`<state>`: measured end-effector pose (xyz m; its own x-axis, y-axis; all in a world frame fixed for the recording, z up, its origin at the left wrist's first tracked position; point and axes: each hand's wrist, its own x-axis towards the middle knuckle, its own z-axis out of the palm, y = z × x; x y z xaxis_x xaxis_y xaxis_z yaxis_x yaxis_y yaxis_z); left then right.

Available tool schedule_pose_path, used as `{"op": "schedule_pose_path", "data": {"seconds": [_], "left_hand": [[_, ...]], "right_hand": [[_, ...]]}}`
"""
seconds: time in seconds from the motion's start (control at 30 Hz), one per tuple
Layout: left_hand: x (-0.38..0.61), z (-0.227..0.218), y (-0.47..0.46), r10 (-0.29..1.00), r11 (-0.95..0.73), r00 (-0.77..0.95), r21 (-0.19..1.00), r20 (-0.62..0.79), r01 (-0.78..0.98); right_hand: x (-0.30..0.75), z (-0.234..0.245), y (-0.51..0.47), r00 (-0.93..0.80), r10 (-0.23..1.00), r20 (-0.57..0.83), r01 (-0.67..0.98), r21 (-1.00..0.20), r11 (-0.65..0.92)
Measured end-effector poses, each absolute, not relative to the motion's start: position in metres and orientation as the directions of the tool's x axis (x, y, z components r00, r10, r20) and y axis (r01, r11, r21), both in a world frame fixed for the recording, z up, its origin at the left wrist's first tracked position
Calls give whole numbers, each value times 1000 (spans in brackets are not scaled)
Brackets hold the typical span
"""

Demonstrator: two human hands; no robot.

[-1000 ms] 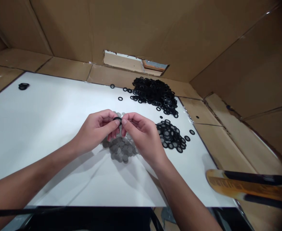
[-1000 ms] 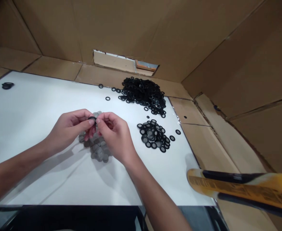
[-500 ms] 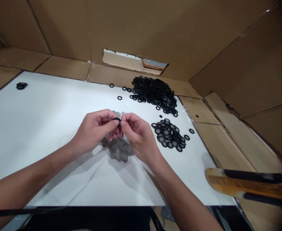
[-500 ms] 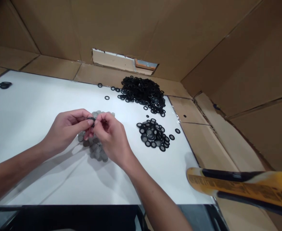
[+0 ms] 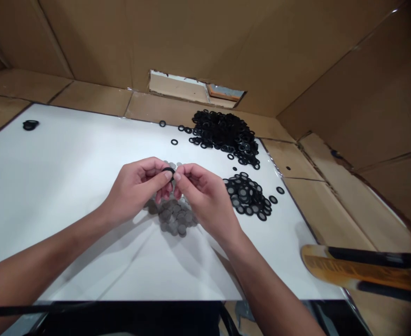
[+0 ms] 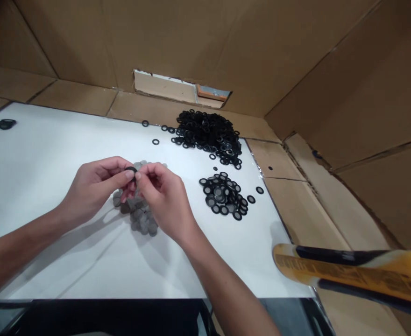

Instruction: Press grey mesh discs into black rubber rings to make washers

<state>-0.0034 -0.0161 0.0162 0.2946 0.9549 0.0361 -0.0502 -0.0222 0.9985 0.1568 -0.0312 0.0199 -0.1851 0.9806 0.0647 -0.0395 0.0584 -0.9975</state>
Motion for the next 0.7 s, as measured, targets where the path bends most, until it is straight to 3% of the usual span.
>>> {"op": "schedule_pose_path", "data": {"seconds": [0.43,0.7], "left_hand": [[-3,16,-14,948,39,317,997,-14,-73],[-7,14,-11,942,44,332,999,-44,8]], "right_hand": [[155,20,-29,-139,989,53,-43,-998,48],[159,12,-28,-201,980,6,42,-999,15]]}}
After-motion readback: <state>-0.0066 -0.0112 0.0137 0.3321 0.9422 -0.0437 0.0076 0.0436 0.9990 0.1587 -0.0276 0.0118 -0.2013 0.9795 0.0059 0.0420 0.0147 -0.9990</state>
